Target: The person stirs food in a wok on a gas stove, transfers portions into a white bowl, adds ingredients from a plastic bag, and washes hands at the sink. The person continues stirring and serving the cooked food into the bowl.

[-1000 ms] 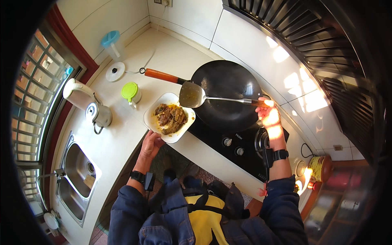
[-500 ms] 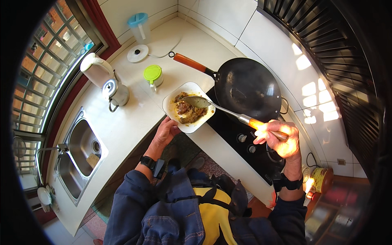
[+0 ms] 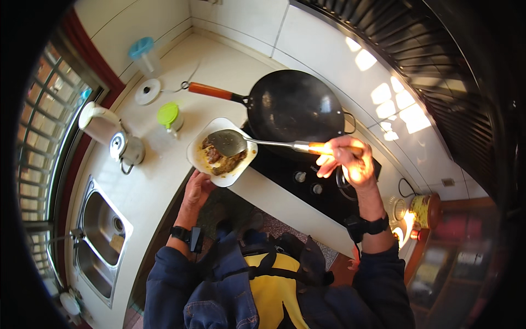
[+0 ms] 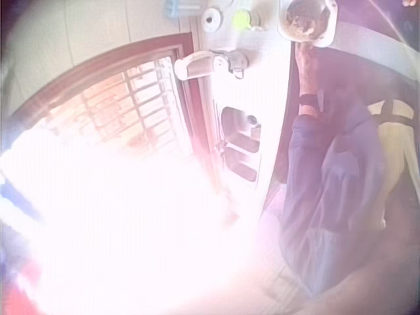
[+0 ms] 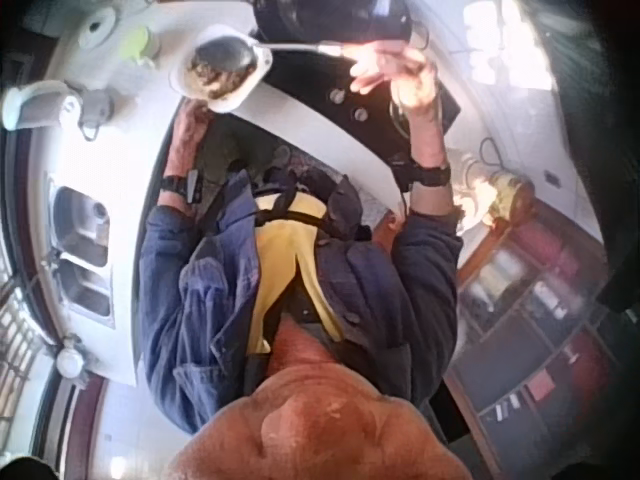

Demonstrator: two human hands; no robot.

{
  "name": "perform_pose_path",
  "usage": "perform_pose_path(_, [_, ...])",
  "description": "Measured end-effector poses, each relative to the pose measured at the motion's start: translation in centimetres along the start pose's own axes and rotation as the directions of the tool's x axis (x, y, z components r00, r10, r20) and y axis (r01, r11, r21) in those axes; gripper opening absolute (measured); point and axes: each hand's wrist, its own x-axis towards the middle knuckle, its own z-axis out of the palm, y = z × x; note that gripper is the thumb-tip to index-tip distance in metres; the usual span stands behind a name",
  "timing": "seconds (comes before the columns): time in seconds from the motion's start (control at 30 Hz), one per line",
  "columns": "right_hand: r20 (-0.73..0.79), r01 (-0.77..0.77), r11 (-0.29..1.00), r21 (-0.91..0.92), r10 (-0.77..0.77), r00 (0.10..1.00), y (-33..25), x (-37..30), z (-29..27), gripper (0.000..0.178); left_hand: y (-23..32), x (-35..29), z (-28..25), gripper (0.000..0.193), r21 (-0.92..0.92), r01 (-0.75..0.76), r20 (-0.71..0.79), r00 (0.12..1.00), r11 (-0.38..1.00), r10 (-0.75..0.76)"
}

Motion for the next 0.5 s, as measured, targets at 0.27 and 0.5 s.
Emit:
perform_pose_path(0.27, [-0.541,-0.074,0.956,0.282,0.222,0.811,3.1,-0.9,-8.9,0.034,-0.8,-0.8,0.3,0.047,-0.005,0.024,-0.032,0.999,1.000,-0.024])
perform_pose_path(0.5, [-0.628,-0.266,0.963,-0.048,0.178,0.758,1.5,-1.4,-12.5,0.046,-1.2,-0.9,0.2,0.048,0.015,0.030,-0.061,0.998,0.999,-0.029])
